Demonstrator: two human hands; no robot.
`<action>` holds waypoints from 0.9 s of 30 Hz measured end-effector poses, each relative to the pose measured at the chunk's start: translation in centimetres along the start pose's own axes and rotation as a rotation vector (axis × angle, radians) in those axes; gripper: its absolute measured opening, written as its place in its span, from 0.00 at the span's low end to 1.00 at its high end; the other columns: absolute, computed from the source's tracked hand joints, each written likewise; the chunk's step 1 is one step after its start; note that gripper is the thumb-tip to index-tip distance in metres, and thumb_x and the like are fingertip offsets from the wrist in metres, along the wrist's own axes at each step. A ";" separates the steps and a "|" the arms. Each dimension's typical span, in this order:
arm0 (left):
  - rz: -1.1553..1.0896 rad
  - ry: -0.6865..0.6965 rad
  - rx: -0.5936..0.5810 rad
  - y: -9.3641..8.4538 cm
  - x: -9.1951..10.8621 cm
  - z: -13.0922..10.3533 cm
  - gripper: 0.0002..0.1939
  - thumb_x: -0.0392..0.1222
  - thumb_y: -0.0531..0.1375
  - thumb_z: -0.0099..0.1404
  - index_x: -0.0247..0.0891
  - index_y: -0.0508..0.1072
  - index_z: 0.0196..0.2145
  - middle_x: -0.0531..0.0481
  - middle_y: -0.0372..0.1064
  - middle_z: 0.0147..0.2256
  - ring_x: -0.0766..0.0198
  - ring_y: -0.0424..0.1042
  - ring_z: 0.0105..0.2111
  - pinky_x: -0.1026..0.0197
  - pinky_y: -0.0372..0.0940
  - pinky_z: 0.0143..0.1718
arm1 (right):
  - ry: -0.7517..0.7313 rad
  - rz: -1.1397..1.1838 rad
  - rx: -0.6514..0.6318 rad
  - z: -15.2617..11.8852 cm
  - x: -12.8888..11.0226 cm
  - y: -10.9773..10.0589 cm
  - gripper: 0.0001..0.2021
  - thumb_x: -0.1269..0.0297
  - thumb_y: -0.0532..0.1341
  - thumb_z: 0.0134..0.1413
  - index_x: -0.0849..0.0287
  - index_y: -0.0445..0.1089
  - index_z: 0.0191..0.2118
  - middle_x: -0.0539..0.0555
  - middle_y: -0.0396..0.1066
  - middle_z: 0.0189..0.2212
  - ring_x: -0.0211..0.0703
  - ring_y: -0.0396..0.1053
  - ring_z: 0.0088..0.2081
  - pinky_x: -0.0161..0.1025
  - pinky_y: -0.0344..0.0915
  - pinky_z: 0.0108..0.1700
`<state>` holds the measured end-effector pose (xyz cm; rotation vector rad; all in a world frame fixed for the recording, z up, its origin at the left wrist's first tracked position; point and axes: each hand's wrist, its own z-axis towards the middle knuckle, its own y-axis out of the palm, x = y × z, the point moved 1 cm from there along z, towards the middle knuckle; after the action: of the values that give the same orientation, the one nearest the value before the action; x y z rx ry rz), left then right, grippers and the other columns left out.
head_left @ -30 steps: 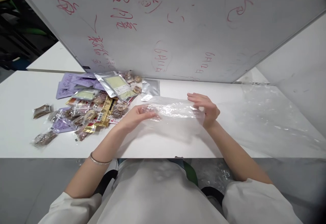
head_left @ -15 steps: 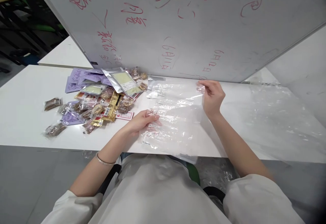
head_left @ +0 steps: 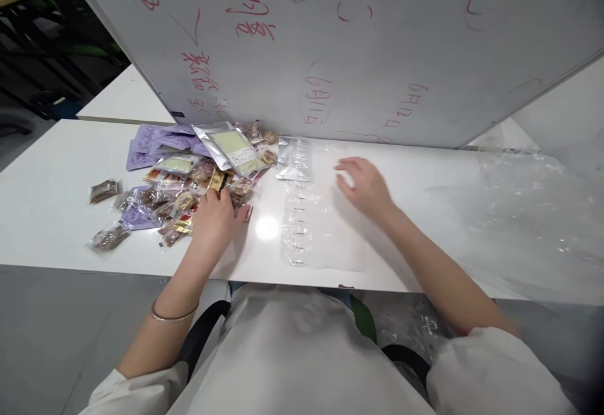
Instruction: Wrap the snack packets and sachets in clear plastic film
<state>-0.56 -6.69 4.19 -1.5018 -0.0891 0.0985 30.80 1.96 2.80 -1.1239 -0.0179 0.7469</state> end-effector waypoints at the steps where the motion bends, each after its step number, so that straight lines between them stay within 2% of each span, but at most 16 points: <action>1: 0.003 0.006 -0.002 0.4 0.0 0.1 0.27 0.54 0.52 0.68 0.27 0.68 0.52 0.27 0.67 0.44 0.36 0.69 0.47 0.46 0.65 0.41 | -0.074 0.077 -0.083 1.1 -2.5 1.0 0.11 0.64 0.56 0.63 0.57 0.72 0.47 0.59 0.74 0.46 0.53 0.70 0.50 0.54 0.67 0.54; 2: 0.008 0.016 0.009 0.7 0.1 0.3 0.27 0.54 0.51 0.69 0.27 0.68 0.54 0.27 0.68 0.44 0.36 0.69 0.46 0.45 0.65 0.41 | -0.148 0.133 -0.156 2.2 -4.8 2.3 0.12 0.62 0.56 0.64 0.56 0.71 0.50 0.59 0.74 0.47 0.51 0.70 0.50 0.52 0.68 0.53; 4: 0.025 0.042 0.030 1.2 0.4 0.5 0.27 0.53 0.49 0.70 0.28 0.67 0.56 0.29 0.70 0.42 0.37 0.69 0.46 0.45 0.64 0.42 | -0.363 0.165 -0.306 4.2 -8.8 5.1 0.17 0.63 0.58 0.63 0.55 0.67 0.57 0.59 0.69 0.56 0.51 0.66 0.55 0.51 0.66 0.55; 6: 0.037 0.054 0.031 1.3 0.6 0.6 0.27 0.51 0.48 0.70 0.27 0.68 0.56 0.30 0.71 0.41 0.38 0.69 0.46 0.45 0.64 0.44 | -0.486 0.112 -0.382 5.9 -11.3 8.0 0.21 0.65 0.60 0.63 0.53 0.64 0.61 0.59 0.62 0.62 0.52 0.61 0.60 0.52 0.64 0.57; 9: 0.035 0.050 0.002 1.0 0.5 0.6 0.26 0.47 0.49 0.70 0.24 0.67 0.56 0.28 0.72 0.42 0.38 0.69 0.46 0.45 0.63 0.45 | -0.509 0.017 -0.422 7.2 -12.6 10.8 0.21 0.73 0.57 0.62 0.55 0.65 0.60 0.60 0.64 0.61 0.54 0.61 0.59 0.51 0.66 0.54; 11: 0.044 0.056 -0.010 0.8 0.3 0.4 0.26 0.46 0.50 0.69 0.21 0.68 0.55 0.27 0.71 0.42 0.37 0.68 0.46 0.45 0.63 0.46 | -0.479 -0.005 -0.438 7.4 -12.3 11.2 0.23 0.78 0.55 0.60 0.57 0.66 0.59 0.60 0.66 0.59 0.53 0.63 0.56 0.49 0.69 0.51; 14: 0.066 0.080 0.036 0.2 0.2 -0.2 0.25 0.44 0.51 0.69 0.20 0.67 0.55 0.27 0.70 0.42 0.37 0.68 0.46 0.44 0.63 0.45 | -0.414 0.061 -0.454 6.7 -10.7 9.7 0.25 0.80 0.58 0.55 0.59 0.68 0.58 0.60 0.67 0.57 0.54 0.64 0.56 0.49 0.70 0.51; 17: -0.046 0.168 0.160 -0.6 1.1 -1.0 0.25 0.47 0.51 0.71 0.25 0.65 0.58 0.30 0.70 0.44 0.39 0.68 0.46 0.43 0.64 0.46 | -0.319 0.211 -0.363 4.4 -7.7 5.9 0.21 0.75 0.60 0.57 0.57 0.71 0.56 0.59 0.69 0.56 0.52 0.66 0.56 0.51 0.68 0.55; 20: -0.319 0.439 0.185 -1.0 3.4 -1.9 0.24 0.50 0.51 0.73 0.36 0.62 0.61 0.38 0.71 0.48 0.47 0.69 0.48 0.46 0.65 0.48 | -0.154 0.332 -0.209 0.0 -4.4 1.3 0.19 0.69 0.59 0.60 0.50 0.71 0.56 0.55 0.71 0.55 0.48 0.69 0.55 0.51 0.68 0.57; 22: -0.456 0.600 0.174 -0.8 5.2 -2.4 0.23 0.49 0.53 0.73 0.38 0.61 0.61 0.40 0.71 0.49 0.50 0.69 0.48 0.49 0.66 0.48 | -0.066 0.340 -0.187 -3.6 -2.8 -1.0 0.18 0.68 0.60 0.60 0.49 0.71 0.56 0.53 0.72 0.53 0.47 0.71 0.53 0.50 0.70 0.56; 25: -0.539 0.719 0.188 0.1 7.9 -2.9 0.22 0.46 0.53 0.73 0.38 0.61 0.62 0.40 0.70 0.50 0.51 0.69 0.47 0.50 0.67 0.46 | 0.008 0.323 -0.235 -8.2 -1.7 -2.4 0.17 0.67 0.60 0.61 0.49 0.71 0.55 0.54 0.72 0.53 0.47 0.73 0.53 0.48 0.73 0.54; 27: -0.552 0.797 0.135 1.2 9.2 -3.1 0.21 0.44 0.53 0.73 0.40 0.61 0.62 0.40 0.70 0.52 0.53 0.70 0.48 0.51 0.67 0.47 | -0.003 0.319 -0.257 -10.1 -1.7 -2.3 0.17 0.66 0.60 0.62 0.49 0.70 0.56 0.55 0.72 0.54 0.48 0.71 0.55 0.52 0.71 0.57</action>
<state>8.98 -8.60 2.74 -1.2422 0.1447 -0.9126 34.51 -7.60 0.63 -1.3892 0.0663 1.0520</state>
